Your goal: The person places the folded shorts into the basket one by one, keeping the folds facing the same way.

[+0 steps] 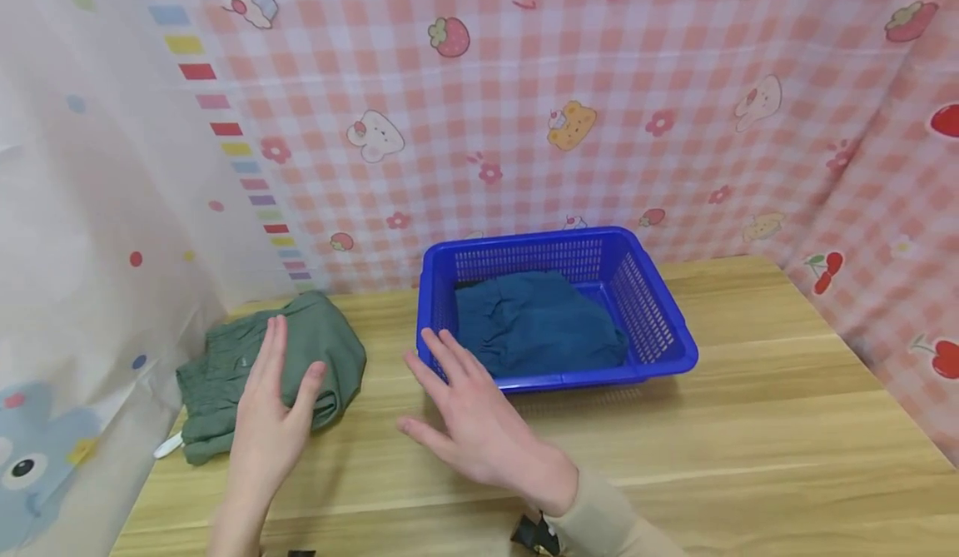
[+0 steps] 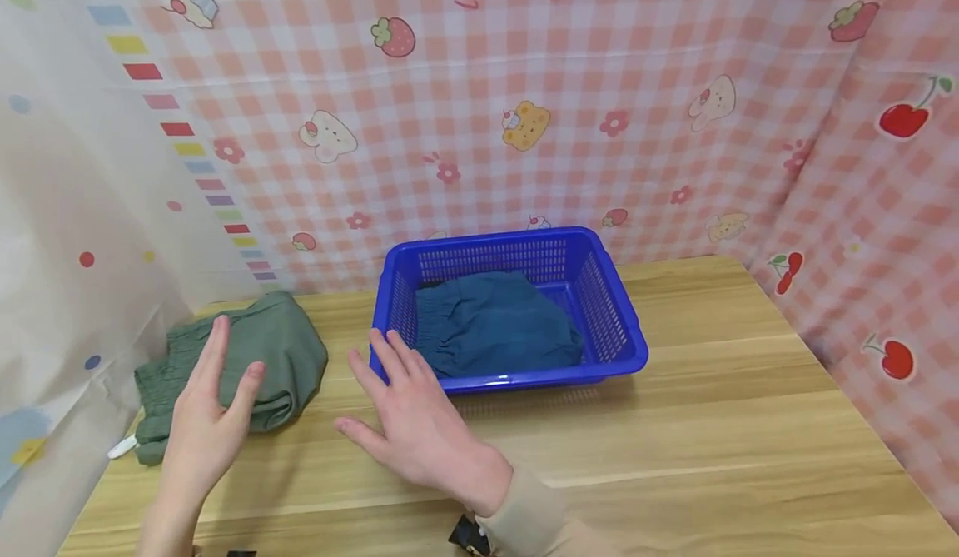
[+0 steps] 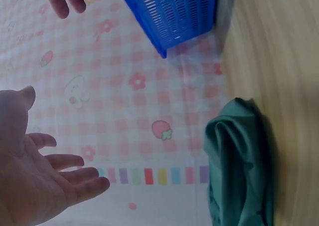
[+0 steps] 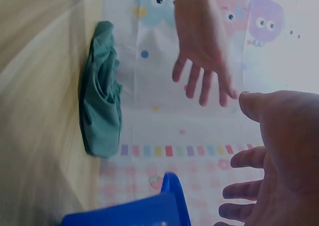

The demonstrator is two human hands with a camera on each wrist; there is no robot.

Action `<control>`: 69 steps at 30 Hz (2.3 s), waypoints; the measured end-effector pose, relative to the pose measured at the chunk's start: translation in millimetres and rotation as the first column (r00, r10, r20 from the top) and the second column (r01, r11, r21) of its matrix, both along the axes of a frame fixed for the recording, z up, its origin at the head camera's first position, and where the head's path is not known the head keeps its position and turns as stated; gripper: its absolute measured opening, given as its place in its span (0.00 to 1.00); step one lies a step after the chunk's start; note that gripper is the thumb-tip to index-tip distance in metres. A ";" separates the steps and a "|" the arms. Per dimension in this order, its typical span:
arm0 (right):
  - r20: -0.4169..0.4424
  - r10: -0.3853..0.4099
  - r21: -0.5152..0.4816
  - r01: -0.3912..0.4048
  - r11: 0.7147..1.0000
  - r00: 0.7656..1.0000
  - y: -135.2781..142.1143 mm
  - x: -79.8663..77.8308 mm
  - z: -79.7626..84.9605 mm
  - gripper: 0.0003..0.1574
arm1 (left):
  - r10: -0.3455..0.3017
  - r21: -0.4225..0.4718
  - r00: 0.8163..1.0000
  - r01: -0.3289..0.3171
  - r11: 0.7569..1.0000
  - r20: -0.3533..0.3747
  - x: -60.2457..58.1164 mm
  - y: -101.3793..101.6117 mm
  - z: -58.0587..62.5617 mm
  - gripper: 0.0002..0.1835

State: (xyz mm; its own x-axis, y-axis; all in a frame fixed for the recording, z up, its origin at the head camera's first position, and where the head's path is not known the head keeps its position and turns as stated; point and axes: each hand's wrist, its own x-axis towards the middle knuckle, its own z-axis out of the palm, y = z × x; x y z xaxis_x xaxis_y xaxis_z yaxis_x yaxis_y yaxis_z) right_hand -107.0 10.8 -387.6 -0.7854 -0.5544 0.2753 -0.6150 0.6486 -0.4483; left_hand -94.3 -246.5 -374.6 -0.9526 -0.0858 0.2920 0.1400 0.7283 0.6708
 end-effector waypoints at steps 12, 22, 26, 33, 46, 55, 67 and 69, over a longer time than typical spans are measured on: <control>-0.074 0.060 0.073 -0.055 0.996 0.995 -32.1 11.1 -6.7 0.45 | -0.003 -0.034 1.000 0.003 0.999 -0.001 -3.8 -15.1 -3.9 0.43; -0.065 0.073 0.119 -0.065 0.991 0.995 -54.8 11.1 -18.9 0.45 | 0.031 -0.054 0.998 -0.029 0.998 0.046 -9.0 -39.5 -9.4 0.43; -0.021 0.101 0.112 -0.098 0.989 0.995 -60.2 10.5 -21.2 0.45 | 0.054 -0.070 0.995 -0.048 0.996 0.085 -10.7 -50.9 -12.9 0.43; -0.001 0.117 0.143 -0.116 0.983 0.993 -79.5 -1.2 -27.3 0.44 | 0.049 -0.102 0.990 -0.035 0.994 0.131 -11.6 -65.3 -25.1 0.43; 0.101 0.082 0.232 -0.103 0.967 0.992 -116.2 -52.2 -36.1 0.45 | 0.096 -0.165 0.959 -0.053 0.985 0.268 -33.2 -101.4 -43.3 0.44; 0.201 -0.012 0.236 -0.036 0.971 0.980 -138.7 -75.9 -42.6 0.44 | 0.123 -0.214 0.923 -0.045 0.976 0.366 -50.7 -121.0 -52.3 0.45; 0.174 -0.053 0.352 -0.012 0.936 0.983 -159.0 -78.4 -54.8 0.39 | 0.175 -0.349 0.855 0.008 0.937 0.489 -52.8 -149.5 -63.6 0.44; 0.176 -0.050 0.363 -0.018 0.932 0.983 -159.0 -78.5 -56.7 0.39 | 0.163 -0.355 0.849 0.030 0.935 0.503 -53.4 -150.5 -63.6 0.45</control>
